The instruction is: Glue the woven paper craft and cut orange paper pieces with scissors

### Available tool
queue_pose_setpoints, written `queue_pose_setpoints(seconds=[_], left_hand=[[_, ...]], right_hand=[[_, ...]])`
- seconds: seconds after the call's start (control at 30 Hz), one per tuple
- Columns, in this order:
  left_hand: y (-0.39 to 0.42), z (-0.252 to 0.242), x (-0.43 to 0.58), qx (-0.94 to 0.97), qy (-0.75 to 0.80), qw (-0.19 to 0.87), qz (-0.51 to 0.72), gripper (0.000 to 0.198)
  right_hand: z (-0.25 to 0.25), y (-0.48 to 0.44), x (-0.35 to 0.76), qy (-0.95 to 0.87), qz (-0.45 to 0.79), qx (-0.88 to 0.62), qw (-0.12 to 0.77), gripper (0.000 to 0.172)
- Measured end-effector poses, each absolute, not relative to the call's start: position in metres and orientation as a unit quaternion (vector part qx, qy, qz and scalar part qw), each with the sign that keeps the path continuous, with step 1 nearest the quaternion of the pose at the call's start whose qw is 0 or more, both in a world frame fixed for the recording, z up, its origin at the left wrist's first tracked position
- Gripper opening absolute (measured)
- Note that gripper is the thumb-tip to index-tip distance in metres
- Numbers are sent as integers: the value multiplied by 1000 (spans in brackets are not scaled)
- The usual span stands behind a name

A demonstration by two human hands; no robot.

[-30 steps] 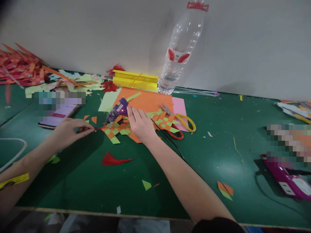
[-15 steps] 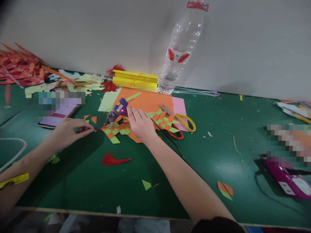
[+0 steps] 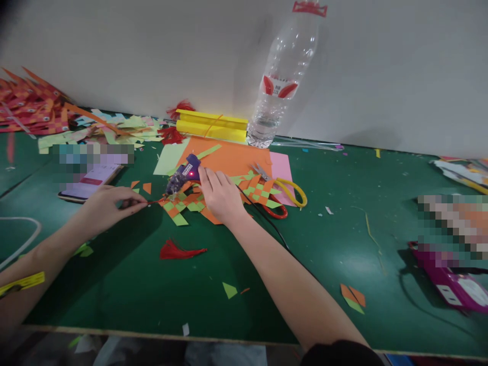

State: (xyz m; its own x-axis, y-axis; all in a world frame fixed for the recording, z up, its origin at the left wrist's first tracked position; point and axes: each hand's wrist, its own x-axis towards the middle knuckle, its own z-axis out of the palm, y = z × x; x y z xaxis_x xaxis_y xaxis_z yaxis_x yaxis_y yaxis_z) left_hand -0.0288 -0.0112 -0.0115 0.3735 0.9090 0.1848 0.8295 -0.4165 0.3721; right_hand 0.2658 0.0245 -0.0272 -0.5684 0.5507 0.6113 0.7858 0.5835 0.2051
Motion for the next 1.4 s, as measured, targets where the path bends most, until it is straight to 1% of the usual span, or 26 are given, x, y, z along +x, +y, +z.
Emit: queue_pose_setpoints(seconds=[0.17,0.63,0.83,1.0,1.4], left_hand=[[-12,-9,-27,825,522,108,190,27],[-10,-13,-30,826,521,104,185,25],[-10,-13,-30,828,519,103,185,24],[-10,-12,-30,827,520,103,186,26],[-10,-13,-29,825,524,103,188,25]], right_hand=[[-29,25,267,-855,-219,-397,252,46],[-23,22,266,-853,-217,-406,247,48],[-22,23,266,-842,-231,-418,252,47],[-25,24,267,-846,-213,-420,248,48],[-28,26,265,-851,-216,-404,255,43]])
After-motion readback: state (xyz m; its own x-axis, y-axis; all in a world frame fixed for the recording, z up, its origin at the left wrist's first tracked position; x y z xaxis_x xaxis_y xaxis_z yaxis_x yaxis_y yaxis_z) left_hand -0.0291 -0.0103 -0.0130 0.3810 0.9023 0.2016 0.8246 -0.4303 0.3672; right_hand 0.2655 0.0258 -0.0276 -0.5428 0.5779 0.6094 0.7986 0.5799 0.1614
